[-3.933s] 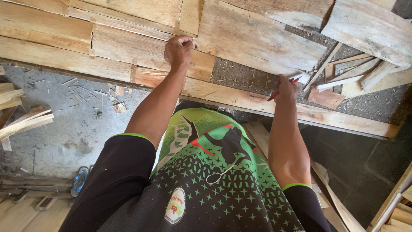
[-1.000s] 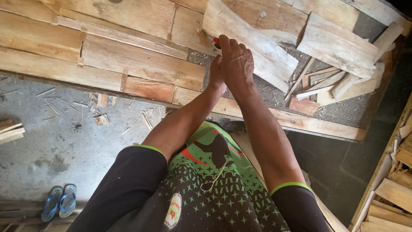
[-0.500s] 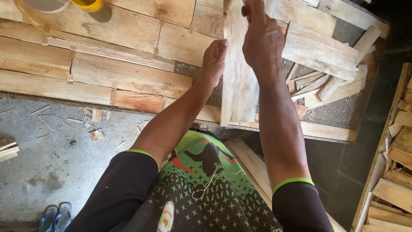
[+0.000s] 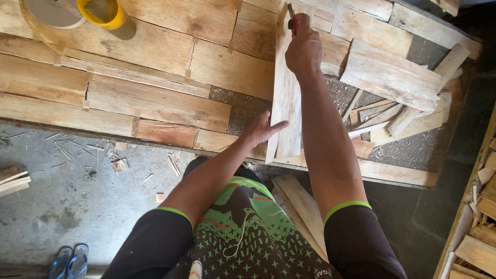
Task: The person arranges wooden planks on a workbench, using a red utility knife to mark and cut the wood. They repeatedly pick up planks, align them, and make adjustments to fit them into a specific layout.
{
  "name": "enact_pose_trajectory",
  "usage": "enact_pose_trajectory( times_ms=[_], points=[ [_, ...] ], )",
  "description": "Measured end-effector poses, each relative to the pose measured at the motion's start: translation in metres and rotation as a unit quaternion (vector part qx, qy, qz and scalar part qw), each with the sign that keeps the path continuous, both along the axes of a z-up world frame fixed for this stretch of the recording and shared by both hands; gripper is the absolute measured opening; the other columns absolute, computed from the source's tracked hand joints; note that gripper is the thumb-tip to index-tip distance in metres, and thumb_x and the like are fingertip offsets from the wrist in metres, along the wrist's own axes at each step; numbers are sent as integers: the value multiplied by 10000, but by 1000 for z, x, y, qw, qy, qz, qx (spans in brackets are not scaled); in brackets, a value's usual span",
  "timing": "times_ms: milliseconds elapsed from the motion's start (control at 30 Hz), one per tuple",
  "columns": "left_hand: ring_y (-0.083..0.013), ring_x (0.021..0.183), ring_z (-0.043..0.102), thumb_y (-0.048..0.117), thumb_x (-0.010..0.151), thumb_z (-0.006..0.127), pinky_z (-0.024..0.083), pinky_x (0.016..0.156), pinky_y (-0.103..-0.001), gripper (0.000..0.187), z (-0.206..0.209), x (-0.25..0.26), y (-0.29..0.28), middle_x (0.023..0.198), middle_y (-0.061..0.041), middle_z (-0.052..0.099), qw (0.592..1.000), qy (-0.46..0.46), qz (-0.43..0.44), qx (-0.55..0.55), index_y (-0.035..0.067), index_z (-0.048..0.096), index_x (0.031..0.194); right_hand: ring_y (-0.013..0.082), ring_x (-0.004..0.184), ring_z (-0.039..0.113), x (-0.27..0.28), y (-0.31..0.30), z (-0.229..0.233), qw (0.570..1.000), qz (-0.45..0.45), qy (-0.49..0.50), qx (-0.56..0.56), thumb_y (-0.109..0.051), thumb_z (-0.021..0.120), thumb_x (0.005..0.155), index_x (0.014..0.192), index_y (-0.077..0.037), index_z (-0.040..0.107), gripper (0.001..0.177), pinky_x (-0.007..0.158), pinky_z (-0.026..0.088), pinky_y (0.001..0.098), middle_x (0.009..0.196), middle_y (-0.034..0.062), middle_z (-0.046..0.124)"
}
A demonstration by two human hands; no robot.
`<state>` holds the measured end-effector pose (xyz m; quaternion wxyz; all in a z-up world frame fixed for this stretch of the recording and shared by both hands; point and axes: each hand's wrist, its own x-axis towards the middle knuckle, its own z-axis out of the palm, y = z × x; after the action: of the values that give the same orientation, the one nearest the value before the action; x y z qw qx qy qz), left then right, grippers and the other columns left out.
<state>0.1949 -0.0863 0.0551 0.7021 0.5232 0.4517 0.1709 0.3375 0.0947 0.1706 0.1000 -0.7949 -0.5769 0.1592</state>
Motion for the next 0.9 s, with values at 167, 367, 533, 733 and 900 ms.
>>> enact_pose_trajectory(
  times_ms=[167,367,533,733,900],
  points=[
    [-412,1155,673,378,998,599,590,934,-544,654,-22,15,-13,1415,-279,621,981,21,130,-143,-131,447,1378,245,777,712,3,11,-20,999,-25,22,-6,32,471,1013,1364,-164,429,404,529,568,373,1056,136,699],
    [-378,1257,606,246,980,673,505,1056,-468,658,-20,-1,4,1404,-264,579,968,75,224,85,37,357,1518,260,917,724,19,33,-53,996,-15,76,38,83,475,943,1358,-187,478,495,621,606,389,1075,151,687],
    [-387,1366,531,105,966,621,448,1131,-460,612,-8,-18,8,1522,-234,516,919,162,160,322,98,399,1537,294,943,703,19,48,-99,995,-7,88,43,96,481,893,1358,-109,436,509,662,618,383,1083,174,658],
    [-288,1579,298,222,982,666,237,1320,-424,589,-8,-34,26,1689,-131,313,793,310,-103,514,173,438,1523,326,1015,697,14,46,-155,994,-3,38,99,72,552,892,1381,-116,474,530,776,574,433,1135,178,706],
    [-274,1575,93,567,828,705,64,1283,-449,1011,1,-39,40,1709,-127,104,767,384,-326,397,163,226,1622,257,939,714,13,53,-182,998,-9,-56,29,32,538,978,1474,-69,421,519,675,613,317,1199,193,686]
  ],
)
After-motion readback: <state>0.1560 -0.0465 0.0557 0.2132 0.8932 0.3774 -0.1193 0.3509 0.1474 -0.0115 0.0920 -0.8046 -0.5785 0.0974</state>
